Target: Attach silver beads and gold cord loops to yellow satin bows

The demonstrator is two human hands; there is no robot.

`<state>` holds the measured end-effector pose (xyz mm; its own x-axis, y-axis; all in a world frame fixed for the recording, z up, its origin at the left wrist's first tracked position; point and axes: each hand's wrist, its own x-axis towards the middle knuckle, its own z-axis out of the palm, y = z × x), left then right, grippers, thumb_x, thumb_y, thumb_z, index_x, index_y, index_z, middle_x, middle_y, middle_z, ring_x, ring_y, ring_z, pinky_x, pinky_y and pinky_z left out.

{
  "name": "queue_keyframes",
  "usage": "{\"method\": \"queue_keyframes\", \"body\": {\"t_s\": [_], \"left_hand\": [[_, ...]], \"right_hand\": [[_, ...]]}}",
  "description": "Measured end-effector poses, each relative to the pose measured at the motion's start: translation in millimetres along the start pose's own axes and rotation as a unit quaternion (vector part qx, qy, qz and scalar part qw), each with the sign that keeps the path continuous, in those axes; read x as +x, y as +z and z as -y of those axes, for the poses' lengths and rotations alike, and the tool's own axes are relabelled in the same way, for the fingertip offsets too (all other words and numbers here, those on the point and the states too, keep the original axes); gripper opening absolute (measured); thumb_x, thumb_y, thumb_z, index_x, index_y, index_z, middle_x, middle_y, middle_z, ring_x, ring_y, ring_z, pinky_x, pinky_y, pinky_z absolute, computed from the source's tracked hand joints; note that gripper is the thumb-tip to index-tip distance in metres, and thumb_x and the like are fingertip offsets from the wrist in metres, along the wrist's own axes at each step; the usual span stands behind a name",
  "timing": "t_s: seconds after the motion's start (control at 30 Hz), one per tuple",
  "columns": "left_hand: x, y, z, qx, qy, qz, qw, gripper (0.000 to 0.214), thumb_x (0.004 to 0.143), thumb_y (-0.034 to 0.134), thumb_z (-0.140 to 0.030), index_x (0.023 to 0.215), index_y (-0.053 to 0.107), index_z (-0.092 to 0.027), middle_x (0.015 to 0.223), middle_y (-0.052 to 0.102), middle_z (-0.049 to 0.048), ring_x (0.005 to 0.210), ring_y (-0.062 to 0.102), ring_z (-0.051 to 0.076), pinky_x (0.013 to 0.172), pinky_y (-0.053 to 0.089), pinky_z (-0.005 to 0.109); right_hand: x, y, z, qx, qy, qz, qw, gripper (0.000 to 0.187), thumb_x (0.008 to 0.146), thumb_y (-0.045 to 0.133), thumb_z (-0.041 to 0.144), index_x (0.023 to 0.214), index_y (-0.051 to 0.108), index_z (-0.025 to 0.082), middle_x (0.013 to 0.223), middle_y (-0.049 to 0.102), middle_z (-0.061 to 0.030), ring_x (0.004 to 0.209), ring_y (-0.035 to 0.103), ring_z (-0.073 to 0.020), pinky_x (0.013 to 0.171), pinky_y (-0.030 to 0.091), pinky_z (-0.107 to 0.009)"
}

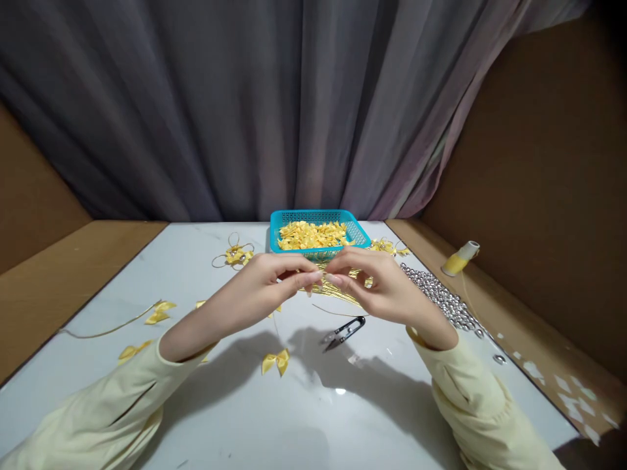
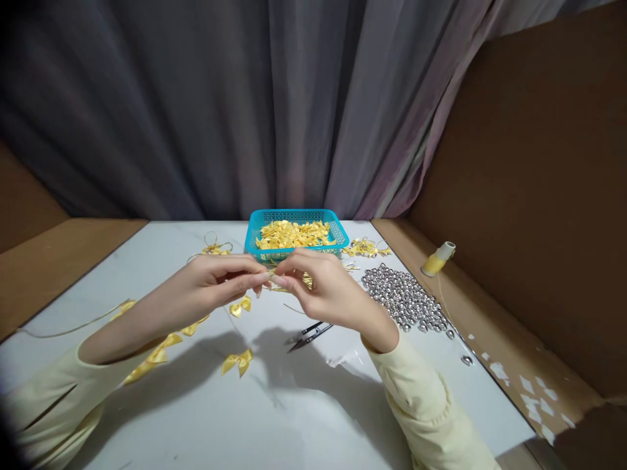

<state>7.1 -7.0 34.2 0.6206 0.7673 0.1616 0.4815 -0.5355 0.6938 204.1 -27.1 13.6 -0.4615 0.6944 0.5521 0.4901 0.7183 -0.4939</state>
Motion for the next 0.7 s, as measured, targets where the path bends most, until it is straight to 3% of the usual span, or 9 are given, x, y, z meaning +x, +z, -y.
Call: {"method": "queue_keyframes", "body": {"t_s": [0.27, 0.5, 0.7], "left_hand": [[1, 2.2, 5, 0.014, 0.013, -0.003, 1.000, 0.029, 0.088, 0.045, -0.036, 0.070, 0.057, -0.017, 0.066, 0.054, -0.0022, 0.059, 0.044, 0.011, 0.056, 0.035, 0.023], [2, 1.7, 1, -0.013, -0.030, 0.005, 0.999, 0.028, 0.085, 0.050, -0.037, 0.067, 0.058, -0.017, 0.053, 0.042, -0.0057, 0.050, 0.036, 0.008, 0.048, 0.030, 0.021], [3, 0.4, -5, -0.069, -0.073, 0.048, 0.994, 0.027, 0.084, 0.051, -0.037, 0.072, 0.062, -0.017, 0.061, 0.053, -0.0027, 0.053, 0.043, 0.009, 0.046, 0.032, 0.020]], "right_hand": [[-2, 3, 1, -0.023, -0.029, -0.027, 0.999, 0.012, 0.084, 0.048, 0.013, 0.081, 0.059, 0.014, 0.072, 0.060, -0.0033, 0.062, 0.052, -0.0102, 0.054, 0.042, -0.022], [-8, 7, 3, -0.137, -0.035, -0.023, 0.990, 0.014, 0.084, 0.043, 0.009, 0.087, 0.056, 0.013, 0.078, 0.057, -0.0039, 0.063, 0.049, -0.0106, 0.057, 0.039, -0.024], [-9, 8, 6, -0.229, -0.044, -0.017, 0.972, 0.017, 0.081, 0.043, 0.005, 0.088, 0.056, 0.013, 0.079, 0.057, -0.0047, 0.063, 0.048, -0.0125, 0.051, 0.033, -0.024]]}}
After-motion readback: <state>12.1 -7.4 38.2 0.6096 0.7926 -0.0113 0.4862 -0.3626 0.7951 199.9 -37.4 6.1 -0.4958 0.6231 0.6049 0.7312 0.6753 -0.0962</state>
